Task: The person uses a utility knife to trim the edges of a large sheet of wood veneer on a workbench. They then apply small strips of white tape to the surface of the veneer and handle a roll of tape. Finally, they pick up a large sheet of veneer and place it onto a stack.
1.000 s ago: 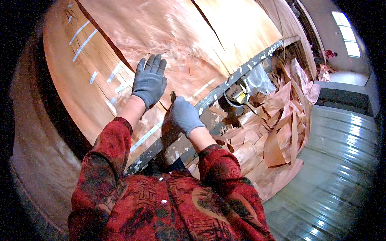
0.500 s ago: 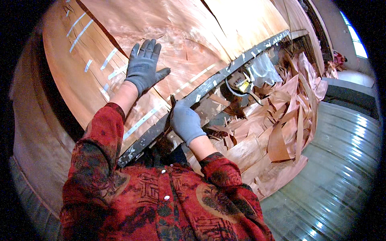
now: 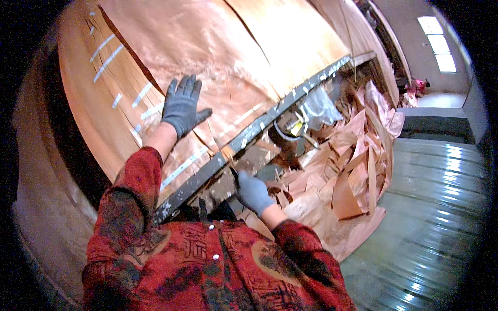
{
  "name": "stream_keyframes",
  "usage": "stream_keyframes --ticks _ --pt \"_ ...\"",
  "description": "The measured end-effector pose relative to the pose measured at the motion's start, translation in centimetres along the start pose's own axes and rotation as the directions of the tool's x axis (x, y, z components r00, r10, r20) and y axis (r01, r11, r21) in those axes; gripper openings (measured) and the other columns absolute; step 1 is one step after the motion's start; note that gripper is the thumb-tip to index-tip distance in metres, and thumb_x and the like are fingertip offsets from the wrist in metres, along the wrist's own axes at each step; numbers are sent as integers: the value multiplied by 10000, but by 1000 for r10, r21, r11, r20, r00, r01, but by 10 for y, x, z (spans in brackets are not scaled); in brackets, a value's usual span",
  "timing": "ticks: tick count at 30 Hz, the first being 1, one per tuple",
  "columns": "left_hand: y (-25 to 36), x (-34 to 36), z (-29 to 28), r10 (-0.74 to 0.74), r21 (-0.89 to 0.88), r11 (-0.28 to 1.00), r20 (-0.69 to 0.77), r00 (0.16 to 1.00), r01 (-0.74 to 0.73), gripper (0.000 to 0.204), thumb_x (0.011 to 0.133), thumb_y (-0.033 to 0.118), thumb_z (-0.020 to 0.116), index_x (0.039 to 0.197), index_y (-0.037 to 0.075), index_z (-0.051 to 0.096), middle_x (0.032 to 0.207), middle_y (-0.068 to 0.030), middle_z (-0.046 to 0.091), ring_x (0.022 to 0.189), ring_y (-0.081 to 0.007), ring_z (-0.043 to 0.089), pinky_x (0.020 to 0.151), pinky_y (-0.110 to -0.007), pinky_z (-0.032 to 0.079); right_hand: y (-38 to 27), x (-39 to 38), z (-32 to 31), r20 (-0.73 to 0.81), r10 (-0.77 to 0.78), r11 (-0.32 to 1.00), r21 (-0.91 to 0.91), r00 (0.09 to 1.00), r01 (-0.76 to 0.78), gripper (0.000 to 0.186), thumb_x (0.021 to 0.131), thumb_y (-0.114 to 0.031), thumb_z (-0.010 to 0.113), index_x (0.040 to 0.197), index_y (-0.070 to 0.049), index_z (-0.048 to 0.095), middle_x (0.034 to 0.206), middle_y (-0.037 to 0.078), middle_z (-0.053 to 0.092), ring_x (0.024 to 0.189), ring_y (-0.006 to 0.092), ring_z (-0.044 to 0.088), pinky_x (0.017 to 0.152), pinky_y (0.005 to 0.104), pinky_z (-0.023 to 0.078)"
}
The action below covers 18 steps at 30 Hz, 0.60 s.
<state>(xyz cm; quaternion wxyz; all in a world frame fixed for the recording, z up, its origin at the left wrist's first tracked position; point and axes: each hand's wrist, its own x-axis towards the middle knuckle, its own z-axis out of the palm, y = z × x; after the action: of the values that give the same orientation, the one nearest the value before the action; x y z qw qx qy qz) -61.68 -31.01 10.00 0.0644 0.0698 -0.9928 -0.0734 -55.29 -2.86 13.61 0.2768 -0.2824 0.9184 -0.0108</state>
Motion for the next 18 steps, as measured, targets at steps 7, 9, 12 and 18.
stream_keyframes --ticks 7,9,12,18 --pt "11 1 -23 -88 -25 995 130 988 92 824 769 579 523 1367 44 335 1445 -142 282 1356 -281 204 1098 -475 48 67 24 -32 -500 96 919 377 861 117 372 831 -283 603 1156 -105 567 912 203 636 815 346 634 666 392 510" --pt "23 6 -24 -154 -7 988 124 980 156 872 745 534 591 1389 33 285 1437 -148 295 1368 -331 147 1095 -492 43 84 70 -64 -624 43 877 397 780 269 357 826 -318 616 1071 -61 573 811 189 638 752 355 631 620 412 488" --pt "51 13 -19 -33 274 960 -89 996 56 866 758 370 628 1409 -3 195 1344 -211 398 1368 -341 159 1097 -500 78 95 151 -126 -568 52 912 362 821 193 331 789 -306 682 924 -18 592 719 133 631 657 211 622 595 331 480" --pt "101 3 7 105 439 897 -108 989 -47 215 769 181 509 951 88 576 708 -74 525 723 -213 506 495 -317 383 49 274 -207 -337 -51 943 295 940 157 730 723 -522 669 1158 34 482 1025 217 615 948 350 603 806 402 483"
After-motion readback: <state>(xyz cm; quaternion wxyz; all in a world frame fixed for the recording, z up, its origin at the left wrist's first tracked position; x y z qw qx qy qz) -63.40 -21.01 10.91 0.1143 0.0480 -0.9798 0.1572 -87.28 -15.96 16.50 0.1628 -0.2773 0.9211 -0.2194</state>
